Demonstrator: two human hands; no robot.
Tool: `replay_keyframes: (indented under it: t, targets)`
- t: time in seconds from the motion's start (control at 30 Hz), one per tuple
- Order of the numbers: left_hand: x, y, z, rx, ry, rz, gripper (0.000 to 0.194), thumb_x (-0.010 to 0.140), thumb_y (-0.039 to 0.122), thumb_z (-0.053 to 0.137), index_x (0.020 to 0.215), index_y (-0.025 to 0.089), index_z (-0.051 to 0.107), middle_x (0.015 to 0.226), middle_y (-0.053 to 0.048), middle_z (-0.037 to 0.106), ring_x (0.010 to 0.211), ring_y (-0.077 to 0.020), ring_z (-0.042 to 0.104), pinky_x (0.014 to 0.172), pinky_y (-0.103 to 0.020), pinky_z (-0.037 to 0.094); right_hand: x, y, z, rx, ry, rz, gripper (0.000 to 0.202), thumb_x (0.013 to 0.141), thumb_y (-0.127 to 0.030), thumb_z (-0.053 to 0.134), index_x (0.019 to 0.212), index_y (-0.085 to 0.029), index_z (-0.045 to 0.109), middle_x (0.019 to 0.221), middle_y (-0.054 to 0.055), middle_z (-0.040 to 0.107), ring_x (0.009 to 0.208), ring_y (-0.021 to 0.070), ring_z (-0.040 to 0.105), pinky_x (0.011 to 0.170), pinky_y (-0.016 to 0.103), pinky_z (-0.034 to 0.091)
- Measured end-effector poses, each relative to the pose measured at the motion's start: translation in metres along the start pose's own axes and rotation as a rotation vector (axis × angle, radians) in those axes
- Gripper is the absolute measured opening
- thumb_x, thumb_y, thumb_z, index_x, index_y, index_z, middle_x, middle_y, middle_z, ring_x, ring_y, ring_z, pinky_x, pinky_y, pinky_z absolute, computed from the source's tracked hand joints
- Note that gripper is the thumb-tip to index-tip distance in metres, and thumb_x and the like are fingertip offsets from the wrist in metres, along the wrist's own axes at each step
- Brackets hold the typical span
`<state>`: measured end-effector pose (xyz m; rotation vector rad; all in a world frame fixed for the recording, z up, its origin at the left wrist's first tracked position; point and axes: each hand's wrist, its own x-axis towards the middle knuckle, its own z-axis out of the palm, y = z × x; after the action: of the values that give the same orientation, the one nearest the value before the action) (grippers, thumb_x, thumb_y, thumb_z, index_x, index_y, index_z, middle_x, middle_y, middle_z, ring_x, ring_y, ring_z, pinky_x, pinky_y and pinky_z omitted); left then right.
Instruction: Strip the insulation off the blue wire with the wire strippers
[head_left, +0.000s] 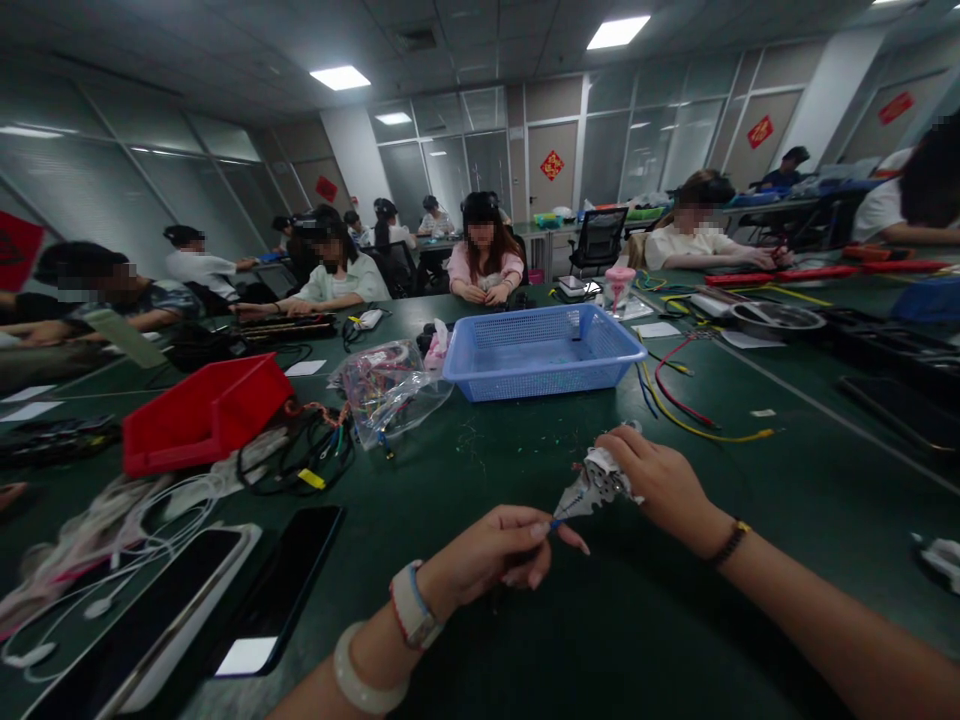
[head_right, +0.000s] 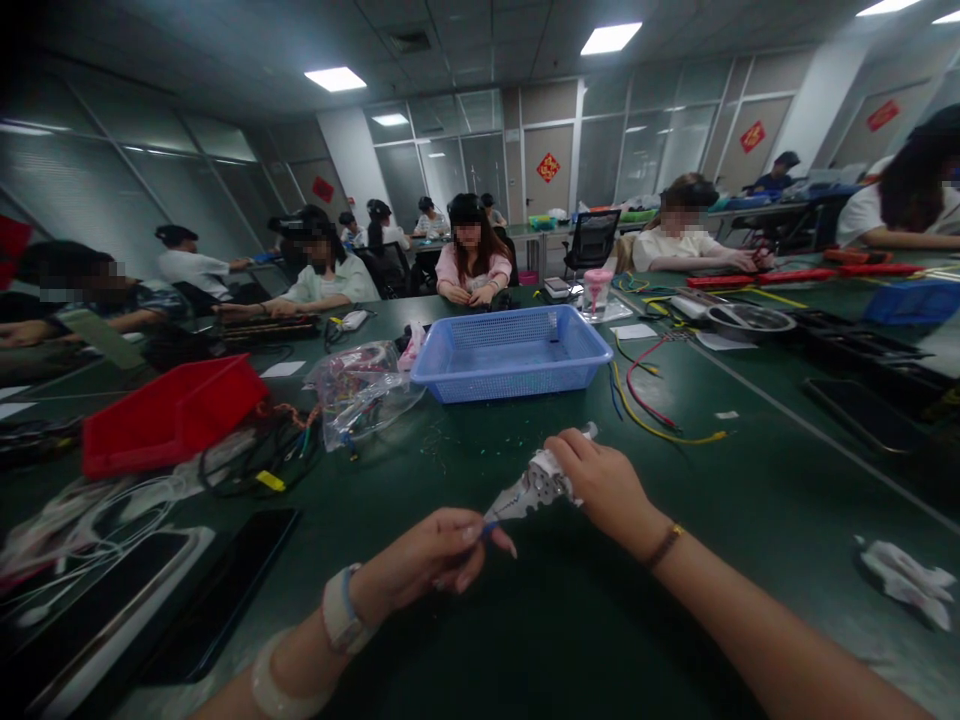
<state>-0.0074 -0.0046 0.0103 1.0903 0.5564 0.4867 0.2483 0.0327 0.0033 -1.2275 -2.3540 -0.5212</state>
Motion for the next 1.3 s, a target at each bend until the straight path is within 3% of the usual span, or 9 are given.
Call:
replay_keyframes:
  t: [0.2,0.4,0.57,0.87,1.1,1.3]
  targets:
    - [0.002,-0.002,0.002,-0.029,0.033,0.002,0.037,0.085,0.041,0.063,0.106,0.011,0.069,0.057,0.002,0.055,0.04,-0.0033,0.039,0.039,-0.017,0.023,-0.002,-0.006,0.003,0.032,-0.071,0.081,0.042,0.075,-0.004,0.048,0.115,-0.017,0.05,0.12,0.011,0.059,0.066,0.0152,0.063,0.058,0.027,0.048]
    - [0.003,-0.007,0.001,-0.075,-0.007,-0.04,0.034,0.083,0.039,0.066,0.102,0.012,0.068,0.066,-0.002,0.064,0.045,-0.0074,0.056,0.043,-0.017,0.043,-0.002,-0.012,0.0,0.002,-0.087,0.131,0.051,0.07,-0.004,0.049,0.121,-0.014,0.048,0.132,0.014,0.053,0.07,0.0164,0.066,0.06,0.028,0.053]
    - [0.003,-0.007,0.003,-0.097,-0.027,-0.05,0.034,0.08,0.037,0.07,0.101,0.011,0.069,0.067,-0.003,0.066,0.048,-0.0099,0.061,0.049,-0.02,0.05,-0.001,-0.018,-0.005,0.0,-0.121,0.151,0.055,0.07,-0.004,0.049,0.124,-0.012,0.046,0.14,0.016,0.047,0.072,0.0169,0.066,0.061,0.03,0.054]
    - [0.003,-0.008,0.006,-0.073,-0.001,-0.074,0.031,0.079,0.034,0.072,0.099,0.01,0.07,0.067,-0.004,0.069,0.052,-0.0112,0.064,0.052,-0.021,0.052,0.0,-0.021,-0.004,0.04,-0.077,0.15,0.059,0.07,-0.001,0.044,0.127,-0.013,0.046,0.142,0.016,0.045,0.082,0.0205,0.068,0.069,0.034,0.057]
    - [0.003,-0.007,0.007,-0.026,0.03,-0.071,0.029,0.078,0.032,0.072,0.095,0.01,0.071,0.067,-0.004,0.068,0.05,-0.0098,0.061,0.051,-0.02,0.05,-0.003,-0.023,0.003,0.116,-0.124,0.181,0.073,0.067,-0.001,0.043,0.139,-0.017,0.035,0.145,0.014,0.042,0.08,0.0197,0.068,0.068,0.034,0.058]
    - [0.006,-0.01,0.009,0.013,0.088,-0.068,0.03,0.077,0.034,0.072,0.095,0.01,0.07,0.067,-0.004,0.067,0.052,-0.0104,0.062,0.054,-0.021,0.051,-0.003,-0.023,0.007,0.113,-0.134,0.2,0.072,0.071,0.0,0.041,0.14,-0.02,0.033,0.146,0.012,0.042,0.08,0.0194,0.069,0.066,0.034,0.058]
